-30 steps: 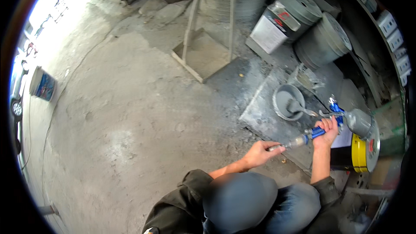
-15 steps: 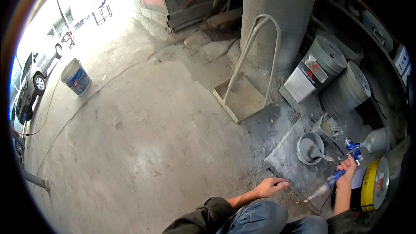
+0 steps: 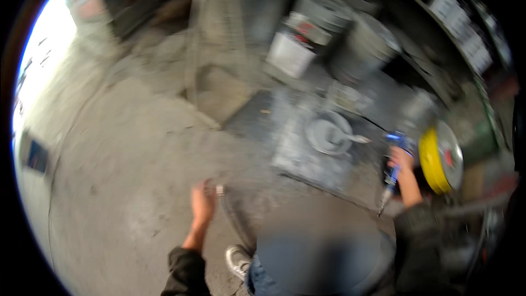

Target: The person squats in a workshop, detaches a spray gun cup, pours liquid from a yellow drum into it, and reattaches the cup. They then stir a grey liquid in a bowl with a ladle, pour it into the cup, and reattach the gun. Finally, they pour a clear liquid from a metal can into a plastic cup.

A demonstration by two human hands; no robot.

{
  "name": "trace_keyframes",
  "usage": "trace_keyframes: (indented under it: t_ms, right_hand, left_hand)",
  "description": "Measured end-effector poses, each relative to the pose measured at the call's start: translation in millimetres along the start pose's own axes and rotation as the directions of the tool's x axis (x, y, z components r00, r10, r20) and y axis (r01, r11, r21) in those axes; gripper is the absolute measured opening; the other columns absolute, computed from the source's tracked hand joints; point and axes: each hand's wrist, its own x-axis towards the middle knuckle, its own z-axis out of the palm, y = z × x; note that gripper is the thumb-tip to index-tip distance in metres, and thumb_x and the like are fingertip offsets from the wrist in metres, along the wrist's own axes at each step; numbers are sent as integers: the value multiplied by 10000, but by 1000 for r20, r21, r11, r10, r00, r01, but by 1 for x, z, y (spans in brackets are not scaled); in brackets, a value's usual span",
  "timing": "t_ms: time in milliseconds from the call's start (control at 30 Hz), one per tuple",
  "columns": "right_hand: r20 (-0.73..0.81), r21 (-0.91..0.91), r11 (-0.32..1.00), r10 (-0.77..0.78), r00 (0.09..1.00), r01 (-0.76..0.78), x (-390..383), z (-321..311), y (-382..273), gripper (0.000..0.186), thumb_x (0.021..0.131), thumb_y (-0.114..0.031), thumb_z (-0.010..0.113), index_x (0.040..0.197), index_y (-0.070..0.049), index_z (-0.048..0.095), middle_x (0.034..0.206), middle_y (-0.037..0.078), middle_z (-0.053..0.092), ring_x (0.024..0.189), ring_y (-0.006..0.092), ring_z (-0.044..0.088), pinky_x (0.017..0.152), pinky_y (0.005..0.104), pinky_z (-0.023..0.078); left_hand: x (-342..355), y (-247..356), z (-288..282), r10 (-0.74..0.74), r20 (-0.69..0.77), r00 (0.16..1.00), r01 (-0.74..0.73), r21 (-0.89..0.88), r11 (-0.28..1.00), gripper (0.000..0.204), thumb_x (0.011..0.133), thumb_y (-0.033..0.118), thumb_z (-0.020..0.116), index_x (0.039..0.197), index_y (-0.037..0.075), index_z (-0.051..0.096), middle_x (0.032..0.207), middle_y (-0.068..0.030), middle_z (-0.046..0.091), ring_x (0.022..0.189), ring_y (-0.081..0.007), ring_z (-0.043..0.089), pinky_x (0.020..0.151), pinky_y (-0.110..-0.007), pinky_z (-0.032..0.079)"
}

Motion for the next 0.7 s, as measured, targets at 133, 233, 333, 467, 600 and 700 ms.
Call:
trace_keyframes:
  t_ms: [133, 233, 333, 467, 600, 700]
  right_hand:
    - [64, 57, 998, 31, 997, -35, -19, 6, 8, 209, 787, -47, 641, 684, -120, 475, 550, -54, 380, 407, 54, 341, 376, 240, 321]
    - [71, -97, 986, 142, 987, -135, -15, -28, 5, 184, 771, -43, 662, 684, -84, 505, 558, -19, 439, 415, 70, 387, 373, 257, 337]
    - [42, -133, 990, 56, 998, -50, -40, -34, 12, 193, 778, -55, 680, 668, -70, 521, 558, -12, 466, 419, 83, 419, 372, 259, 344]
    - [207, -370, 928, 48, 977, 33, -71, -39, 11, 130, 793, -84, 696, 724, -38, 595, 559, -8, 494, 446, 64, 447, 386, 244, 349]
    - [428, -581, 773, 24, 904, 254, -103, -31, 36, 218, 779, -197, 742, 831, -9, 645, 602, 6, 562, 514, 88, 518, 456, 257, 400]
    - [651, -539, 756, 94, 753, 372, -116, -7, 47, 393, 788, -202, 703, 1141, -44, 639, 724, 42, 632, 629, 95, 550, 589, 272, 449]
  left_hand:
    - [7, 42, -13, 50, 6, 999, -47, -239, 970, 254, 912, 158, 611, 1120, 14, 602, 1010, -132, 606, 867, -228, 616, 694, -346, 515]
    - [20, 79, -3, 149, 120, 982, -113, -265, 958, 244, 932, 157, 576, 1121, 5, 596, 1015, -120, 613, 882, -208, 621, 719, -328, 523]
    - [20, 105, 1, 99, 154, 983, -33, -384, 923, 233, 927, 153, 581, 1097, -4, 610, 1004, -104, 623, 886, -188, 620, 730, -317, 519]
    - [25, 176, -7, 214, 201, 956, -104, -450, 887, 182, 877, 106, 623, 1015, -11, 646, 955, -119, 634, 912, -209, 620, 778, -317, 518]
    - [32, 286, -6, 664, 148, 733, -567, -407, 716, 457, 782, 237, 710, 1136, -26, 591, 1089, -159, 608, 1034, -269, 587, 913, -368, 461]
    - [33, 337, 3, 887, 174, 428, -799, -386, 462, 624, 727, 350, 745, 1245, 63, 549, 1287, -186, 514, 1162, -374, 514, 968, -450, 437]
